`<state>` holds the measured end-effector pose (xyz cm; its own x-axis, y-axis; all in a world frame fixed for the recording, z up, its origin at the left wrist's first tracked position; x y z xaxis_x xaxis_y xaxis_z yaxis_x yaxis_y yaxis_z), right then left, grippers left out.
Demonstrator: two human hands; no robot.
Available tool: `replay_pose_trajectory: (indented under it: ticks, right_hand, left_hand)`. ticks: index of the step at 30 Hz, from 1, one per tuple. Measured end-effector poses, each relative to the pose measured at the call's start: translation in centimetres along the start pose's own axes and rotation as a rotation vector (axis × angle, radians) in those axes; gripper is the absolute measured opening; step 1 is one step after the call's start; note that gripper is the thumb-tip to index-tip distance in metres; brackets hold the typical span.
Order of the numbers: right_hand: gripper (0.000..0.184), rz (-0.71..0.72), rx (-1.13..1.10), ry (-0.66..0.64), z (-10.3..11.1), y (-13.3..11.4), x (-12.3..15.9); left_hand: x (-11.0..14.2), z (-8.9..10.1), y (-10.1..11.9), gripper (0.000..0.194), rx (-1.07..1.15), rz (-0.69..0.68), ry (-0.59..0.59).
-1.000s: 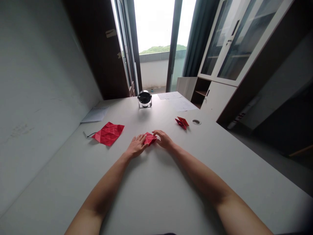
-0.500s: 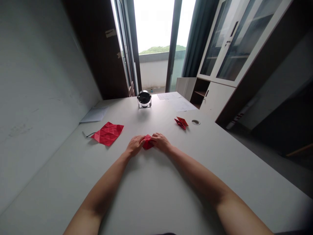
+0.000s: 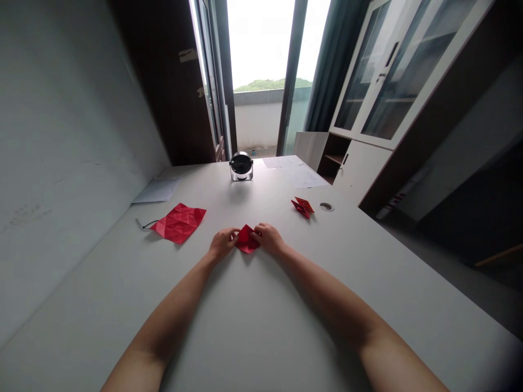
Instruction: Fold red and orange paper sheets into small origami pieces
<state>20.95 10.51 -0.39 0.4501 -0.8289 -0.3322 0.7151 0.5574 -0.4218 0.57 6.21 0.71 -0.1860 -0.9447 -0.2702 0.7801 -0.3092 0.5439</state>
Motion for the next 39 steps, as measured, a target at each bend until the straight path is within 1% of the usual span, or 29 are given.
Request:
replay_pose_trajectory:
  ticks: [5,8,10,15,17,22,25,28,31,34,37,39]
  right_hand:
    - [0.022,-0.086,0.174,0.018,0.4,-0.4,0.1]
    - [0.017,-0.12,0.275,0.027,0.7,-0.6,0.2]
    - [0.014,-0.095,0.313,0.023,0.7,-0.8,0.2]
    - [0.016,0.02,0.328,-0.004,0.3,-1.3,0.2]
    - [0.018,0.041,0.31,-0.018,0.3,-1.3,0.2]
    - [0.02,0.034,0.236,-0.013,0.4,-1.1,0.3]
    - [0.028,0.018,0.22,-0.002,0.5,-1.1,0.4]
    - [0.034,-0.009,0.233,0.007,0.6,-1.2,0.4]
    - [0.027,-0.059,0.254,0.017,0.9,-1.0,0.3]
    - [0.018,-0.132,0.294,0.028,1.4,-0.2,0.2]
    - [0.016,-0.205,0.328,0.041,1.9,0.8,0.2]
    - [0.018,-0.228,0.332,0.063,2.1,1.2,0.2]
  left_hand:
    - [0.0,-0.4,0.0,0.049,-0.07,-0.05,0.01]
    - [-0.1,-0.7,-0.1,0.048,-0.146,-0.114,0.01]
    - [-0.2,-1.0,-0.1,0.047,-0.178,-0.173,-0.005]
    - [-0.5,-2.0,-0.4,0.063,-0.186,-0.302,-0.076]
    - [-0.6,-2.4,-0.5,0.061,-0.187,-0.328,-0.113]
    - [-0.4,-3.1,-0.8,0.053,-0.221,-0.314,-0.219]
    - [-0.2,-3.0,-0.6,0.055,-0.239,-0.278,-0.242]
    - [-0.1,-2.6,0.0,0.053,-0.249,-0.261,-0.228]
    - [-0.1,-2.1,0.8,0.048,-0.258,-0.274,-0.19]
    - [-0.1,-1.6,1.5,0.044,-0.262,-0.281,-0.155]
    - [0.0,-1.3,1.9,0.043,-0.266,-0.271,-0.137]
    - [0.1,-1.1,2.0,0.043,-0.266,-0.251,-0.126]
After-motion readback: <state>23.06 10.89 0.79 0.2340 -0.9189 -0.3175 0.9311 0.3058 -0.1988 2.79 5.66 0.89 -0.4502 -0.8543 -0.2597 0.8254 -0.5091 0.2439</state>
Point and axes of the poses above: each hand's wrist, its own x-axis away from the middle knuckle, its own z-axis out of the back of the hand, y = z × x, the point moved 4 cm from there along -x, towards the middle knuckle, and after that the axes turned 2 degrees about x, right-handed, at the moved point
